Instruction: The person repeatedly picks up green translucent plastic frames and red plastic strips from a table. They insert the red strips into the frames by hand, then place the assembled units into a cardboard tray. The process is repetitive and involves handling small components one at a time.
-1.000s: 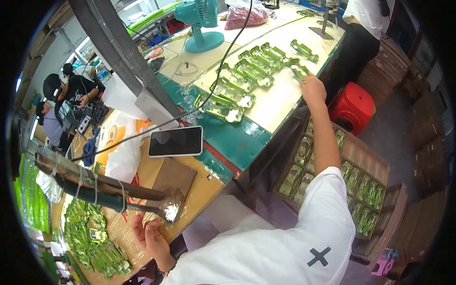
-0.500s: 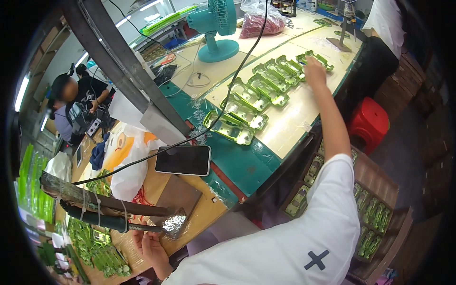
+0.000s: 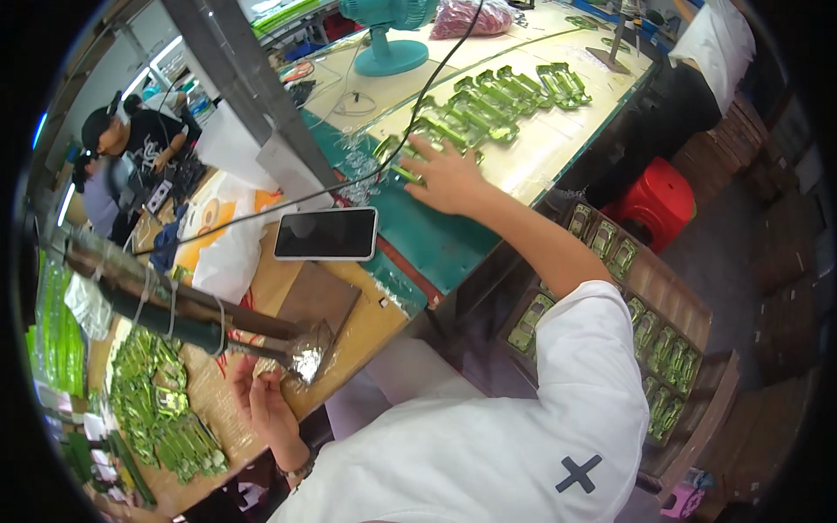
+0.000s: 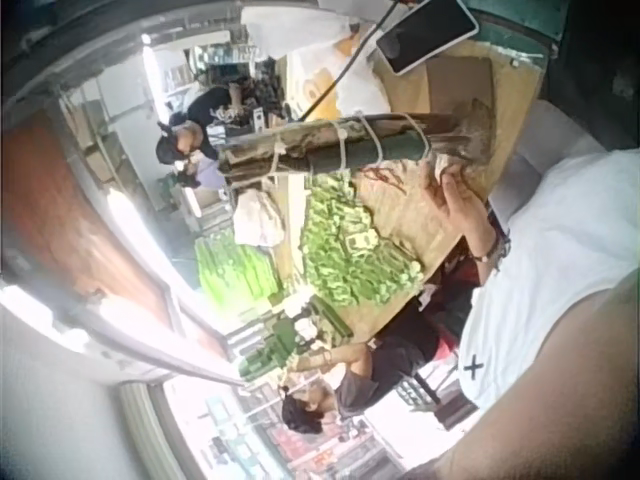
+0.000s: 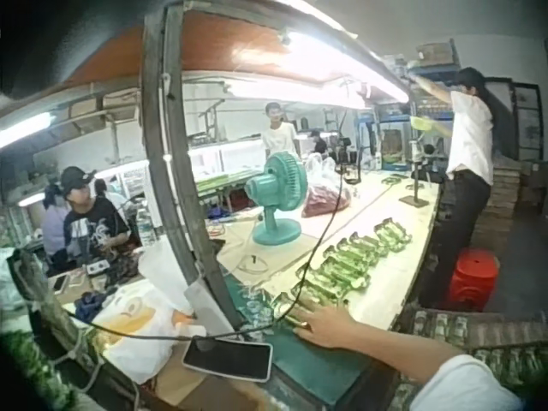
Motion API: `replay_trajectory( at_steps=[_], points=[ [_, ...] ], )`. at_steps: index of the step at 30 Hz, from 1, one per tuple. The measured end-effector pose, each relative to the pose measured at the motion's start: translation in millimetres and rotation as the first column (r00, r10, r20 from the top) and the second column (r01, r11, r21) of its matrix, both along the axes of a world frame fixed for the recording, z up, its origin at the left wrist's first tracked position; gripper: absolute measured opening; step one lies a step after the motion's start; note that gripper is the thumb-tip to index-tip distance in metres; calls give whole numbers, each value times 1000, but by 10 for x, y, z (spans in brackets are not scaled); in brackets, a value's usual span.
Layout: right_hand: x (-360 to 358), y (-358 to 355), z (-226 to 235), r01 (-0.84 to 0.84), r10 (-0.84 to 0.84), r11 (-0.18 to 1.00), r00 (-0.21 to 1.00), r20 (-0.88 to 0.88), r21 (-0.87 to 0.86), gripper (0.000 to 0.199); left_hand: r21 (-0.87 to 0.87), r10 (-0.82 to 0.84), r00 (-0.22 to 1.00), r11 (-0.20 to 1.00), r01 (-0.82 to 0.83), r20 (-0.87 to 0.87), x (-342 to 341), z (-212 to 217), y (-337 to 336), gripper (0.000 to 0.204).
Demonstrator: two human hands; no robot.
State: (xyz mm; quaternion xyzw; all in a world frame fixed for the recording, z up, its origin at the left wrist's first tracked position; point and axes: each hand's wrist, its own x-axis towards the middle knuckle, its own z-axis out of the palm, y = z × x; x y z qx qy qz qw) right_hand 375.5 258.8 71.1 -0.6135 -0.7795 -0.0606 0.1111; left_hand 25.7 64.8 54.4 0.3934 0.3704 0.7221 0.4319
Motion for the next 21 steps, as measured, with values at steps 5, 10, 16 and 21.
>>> replay_trajectory(
  at_steps=[5,10,16,21],
  points=[
    [161,190,46,19,-20,999,999,29,48,46,35,-45,999,998,45,-4,-57,-32,-42,32],
    [451,425,-4,-4,20,994,990,-143,109,45,4,-62,998,998,62,-7,-57,-25,-11,30],
    [867,481,-176,-92,148,904,983,-104,417,46,21,-3,912,1000,13,-411,-444,231,-419,28],
    [262,-1149,-62,-70,-133,125,987,86,990,20,317,431,102,784,-533,-896,-1397,253,-866,32]
  ],
)
